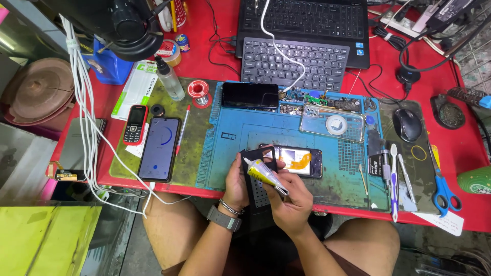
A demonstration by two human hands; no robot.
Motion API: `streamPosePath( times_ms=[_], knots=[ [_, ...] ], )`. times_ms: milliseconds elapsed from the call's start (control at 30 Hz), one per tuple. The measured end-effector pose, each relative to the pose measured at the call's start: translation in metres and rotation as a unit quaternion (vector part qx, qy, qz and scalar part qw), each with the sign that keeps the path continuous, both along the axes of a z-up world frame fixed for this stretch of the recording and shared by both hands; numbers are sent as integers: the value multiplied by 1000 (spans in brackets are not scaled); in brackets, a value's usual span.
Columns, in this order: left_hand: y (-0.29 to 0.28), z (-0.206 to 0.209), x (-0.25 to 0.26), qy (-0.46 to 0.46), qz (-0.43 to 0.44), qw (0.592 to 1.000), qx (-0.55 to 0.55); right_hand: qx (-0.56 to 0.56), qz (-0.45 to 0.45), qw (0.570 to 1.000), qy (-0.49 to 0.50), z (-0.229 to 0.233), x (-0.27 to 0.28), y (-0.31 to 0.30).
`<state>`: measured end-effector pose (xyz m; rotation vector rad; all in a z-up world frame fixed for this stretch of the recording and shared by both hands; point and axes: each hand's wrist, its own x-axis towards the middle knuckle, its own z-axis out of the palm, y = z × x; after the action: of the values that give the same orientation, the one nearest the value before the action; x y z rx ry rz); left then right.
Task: The person works on a disassembled mobile phone placed on a blue cutting mat. They use a small tool to manipulate internal components, then pick up a tube of adhesive, open it, and apply the substance to the phone's internal parts.
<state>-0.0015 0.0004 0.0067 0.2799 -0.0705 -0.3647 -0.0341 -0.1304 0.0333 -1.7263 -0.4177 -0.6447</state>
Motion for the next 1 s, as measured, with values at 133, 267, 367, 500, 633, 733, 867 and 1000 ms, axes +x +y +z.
streamPosePath(
  times_ms=[133,267,367,500,633,733,867,1000],
  knots=[
    [-1,-2,0,-15,4,1000,19,-14,-3,1000,-5,1,1,-1],
    [-1,-2,0,13,8,1000,17,-22,-17,1000,-1,2,1,-1],
    [-1,-4,0,9,2,1000,20,-15,-13,1000,1,6,1,-1],
    [-1,-2,0,16,14,999,48,-16,-14,1000,-3,8,0,-1],
    [-2,-2,-1,23,11,999,27,-14,-10,1000,0,9,0,-1],
    [-1,-1,0,30,20,998,57,-11,-14,1000,4,8,0,0],
    [-2,-2,0,22,-2,1000,22,-18,-14,1000,7,9,-1,-1],
    [-1,-4,-1,25,-6,1000,16,-19,-11,1000,2,12,0,-1]
  ],
)
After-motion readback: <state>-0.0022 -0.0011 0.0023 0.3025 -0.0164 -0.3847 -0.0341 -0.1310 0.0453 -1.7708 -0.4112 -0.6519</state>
